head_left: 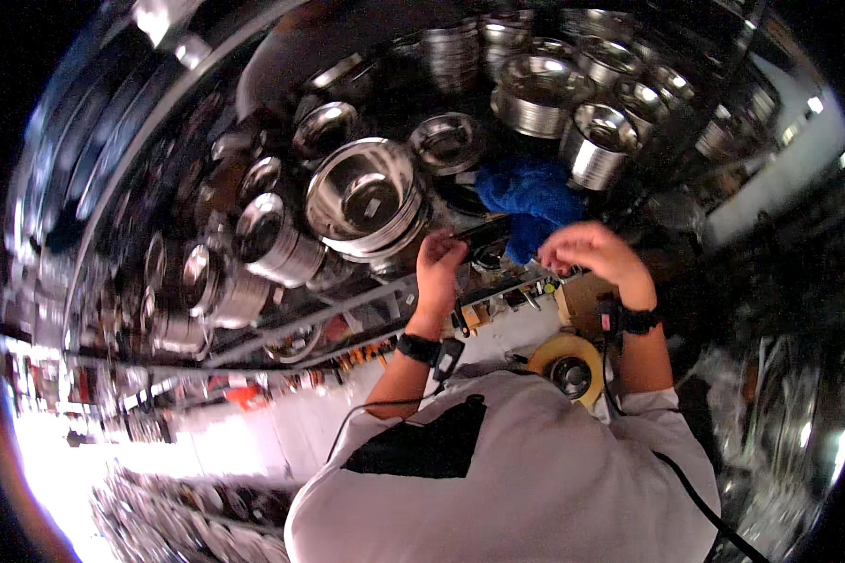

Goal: The person repeatedly picks up small metal bowls from a shelf, rubs them with a blue cloth, and places them on a yellow rotating polishing pad. The person then returns the bowls to the shelf. This cycle is repeated multiple times throughout the clip.

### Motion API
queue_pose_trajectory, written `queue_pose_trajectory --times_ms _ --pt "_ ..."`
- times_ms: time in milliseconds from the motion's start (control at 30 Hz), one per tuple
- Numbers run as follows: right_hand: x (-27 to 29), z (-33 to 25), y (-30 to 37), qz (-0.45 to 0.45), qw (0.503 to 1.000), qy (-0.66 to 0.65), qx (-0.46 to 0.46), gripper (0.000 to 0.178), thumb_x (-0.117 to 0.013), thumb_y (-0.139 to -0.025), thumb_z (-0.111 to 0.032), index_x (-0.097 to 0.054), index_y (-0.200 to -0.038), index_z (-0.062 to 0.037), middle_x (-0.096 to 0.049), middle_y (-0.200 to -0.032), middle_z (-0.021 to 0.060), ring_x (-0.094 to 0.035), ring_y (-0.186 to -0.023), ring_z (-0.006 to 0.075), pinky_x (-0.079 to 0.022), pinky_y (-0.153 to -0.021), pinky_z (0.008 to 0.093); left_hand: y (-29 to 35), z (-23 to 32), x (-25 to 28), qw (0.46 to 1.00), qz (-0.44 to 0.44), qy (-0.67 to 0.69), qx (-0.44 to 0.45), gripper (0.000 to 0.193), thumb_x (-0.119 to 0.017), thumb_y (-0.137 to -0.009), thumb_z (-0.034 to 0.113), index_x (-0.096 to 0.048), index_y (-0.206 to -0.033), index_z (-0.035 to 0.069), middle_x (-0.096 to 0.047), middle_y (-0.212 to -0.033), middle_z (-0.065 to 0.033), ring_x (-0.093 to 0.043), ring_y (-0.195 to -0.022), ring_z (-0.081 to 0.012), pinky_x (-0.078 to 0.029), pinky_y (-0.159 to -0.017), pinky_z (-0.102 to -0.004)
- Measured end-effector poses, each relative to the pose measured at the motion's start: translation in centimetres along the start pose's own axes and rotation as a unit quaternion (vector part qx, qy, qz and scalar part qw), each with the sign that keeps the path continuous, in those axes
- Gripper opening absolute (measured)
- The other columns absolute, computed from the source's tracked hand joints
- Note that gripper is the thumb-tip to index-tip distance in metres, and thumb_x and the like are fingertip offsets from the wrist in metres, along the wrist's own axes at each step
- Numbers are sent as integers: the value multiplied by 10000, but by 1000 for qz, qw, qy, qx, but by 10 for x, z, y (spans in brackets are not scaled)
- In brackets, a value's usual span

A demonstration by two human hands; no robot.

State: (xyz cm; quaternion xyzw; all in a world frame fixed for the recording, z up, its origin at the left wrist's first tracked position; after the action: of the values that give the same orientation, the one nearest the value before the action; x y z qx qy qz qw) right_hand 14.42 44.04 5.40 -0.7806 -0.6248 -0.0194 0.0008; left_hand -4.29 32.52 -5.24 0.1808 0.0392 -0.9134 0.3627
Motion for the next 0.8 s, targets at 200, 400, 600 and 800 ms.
queue_pose_trajectory --times_ms 200,400,600,800 --pt "-13 211 145 316 913 -51 -251 238 -498 -872 -218 -635 -930 -33 -630 -800 42 -570 -668 126 -480 -579 262 40 -20 -100 937 -332 -73 84 279 -654 -762 23 -554 -1022 37 -567 -870 -21 -543 -823 -125 -461 -744 -278" --pt "-112 360 289 553 740 -264 -276 224 -550 -843 -258 -589 -936 -59 -607 -736 37 -548 -581 109 -438 -503 226 83 -139 -88 860 -396 -201 250 188 -617 -803 69 -564 -976 18 -583 -815 -33 -560 -732 -118 -483 -680 -254" --pt "-189 372 341 613 663 -332 -272 250 -535 -842 -256 -582 -999 -68 -622 -853 78 -593 -675 153 -486 -596 263 143 -279 -55 736 -487 -290 370 372 -617 -806 165 -504 -1133 29 -585 -994 -90 -578 -873 -185 -490 -767 -339" --pt "-209 431 360 644 602 -382 -278 274 -527 -851 -213 -535 -1102 -103 -595 -992 60 -594 -728 186 -500 -639 316 162 -352 -42 662 -508 -401 378 544 -633 -791 233 -415 -1248 32 -552 -1088 -126 -535 -950 -207 -466 -773 -342"
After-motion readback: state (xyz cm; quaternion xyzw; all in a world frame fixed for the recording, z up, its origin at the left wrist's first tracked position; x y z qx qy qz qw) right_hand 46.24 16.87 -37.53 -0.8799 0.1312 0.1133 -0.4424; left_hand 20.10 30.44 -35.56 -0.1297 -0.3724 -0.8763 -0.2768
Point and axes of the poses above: each hand's wrist, its own y-axis away from the middle knuckle, its own x-axis out of the back of the hand, z = x × y, the point moved 8 cm from there along -y, towards the middle knuckle
